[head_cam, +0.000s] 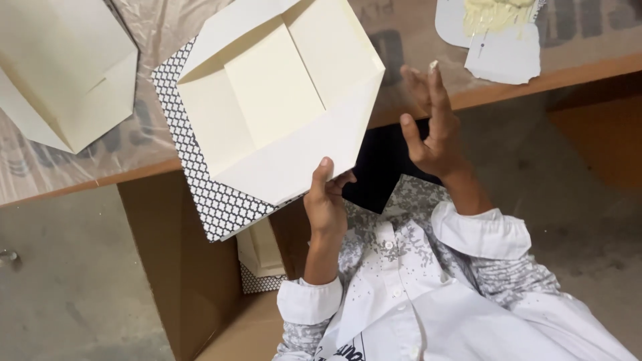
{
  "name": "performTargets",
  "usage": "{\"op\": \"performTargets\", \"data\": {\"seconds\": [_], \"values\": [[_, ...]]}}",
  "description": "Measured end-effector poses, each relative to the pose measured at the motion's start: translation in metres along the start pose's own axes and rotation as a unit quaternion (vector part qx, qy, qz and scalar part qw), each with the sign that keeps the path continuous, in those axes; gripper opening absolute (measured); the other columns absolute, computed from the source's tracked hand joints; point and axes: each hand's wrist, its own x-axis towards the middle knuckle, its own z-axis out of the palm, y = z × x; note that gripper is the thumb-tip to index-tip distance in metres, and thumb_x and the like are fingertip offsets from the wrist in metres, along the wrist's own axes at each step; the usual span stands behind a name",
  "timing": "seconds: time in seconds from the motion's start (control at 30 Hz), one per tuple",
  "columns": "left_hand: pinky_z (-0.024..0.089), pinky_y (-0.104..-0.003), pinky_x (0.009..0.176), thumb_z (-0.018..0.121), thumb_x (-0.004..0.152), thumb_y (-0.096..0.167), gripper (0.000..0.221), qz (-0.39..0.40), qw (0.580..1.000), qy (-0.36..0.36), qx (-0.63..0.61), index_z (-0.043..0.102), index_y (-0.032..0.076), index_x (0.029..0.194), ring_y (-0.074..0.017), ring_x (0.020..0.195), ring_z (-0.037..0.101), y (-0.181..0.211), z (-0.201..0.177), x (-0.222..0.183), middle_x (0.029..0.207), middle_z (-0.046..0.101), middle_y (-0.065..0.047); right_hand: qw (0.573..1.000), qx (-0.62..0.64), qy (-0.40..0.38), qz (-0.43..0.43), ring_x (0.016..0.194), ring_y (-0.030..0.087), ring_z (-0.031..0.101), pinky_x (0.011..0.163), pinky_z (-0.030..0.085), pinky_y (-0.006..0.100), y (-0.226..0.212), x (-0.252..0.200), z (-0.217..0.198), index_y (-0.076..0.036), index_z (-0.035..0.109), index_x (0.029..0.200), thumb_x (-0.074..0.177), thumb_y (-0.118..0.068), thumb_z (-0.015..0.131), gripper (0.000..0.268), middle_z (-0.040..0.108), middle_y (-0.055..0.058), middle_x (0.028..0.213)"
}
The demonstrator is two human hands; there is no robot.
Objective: Folding and applying adhesive to white and patterned cardboard boxes in a manufacturing setting.
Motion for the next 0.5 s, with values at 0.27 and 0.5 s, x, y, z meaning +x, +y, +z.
{"op": "performTargets", "data": {"seconds": [0.27, 0.5], "values": [[0.057, -0.036, 0.078, 0.069, 0.095, 0.030, 0.040, -0.027, 1.000, 0.008, -0.009, 0.066, -0.004, 0.115, -0.0199, 0.094, 0.069, 0.001, 0.002, 0.003, 0.105, 0.070, -0.011, 0.996, -0.057, -0.049, -0.038, 0.159, 0.034, 0.038, 0.131, 0.028, 0.040, 0.012, 0.000, 0.031, -0.010, 0.006, 0.168, 0.105, 0.004, 0.054, 0.080, 0.047, 0.018, 0.164], [0.055, -0.035, 0.079, 0.070, 0.099, 0.029, 0.036, -0.046, 0.999, 0.013, -0.026, 0.066, -0.002, 0.115, -0.0195, 0.087, 0.066, -0.007, 0.012, 0.019, 0.103, 0.071, -0.010, 0.990, 0.099, -0.099, 0.007, 0.142, 0.026, 0.055, 0.123, 0.043, 0.044, -0.003, -0.070, 0.031, -0.013, 0.010, 0.168, 0.098, 0.004, 0.055, 0.085, 0.061, 0.007, 0.147]]}}
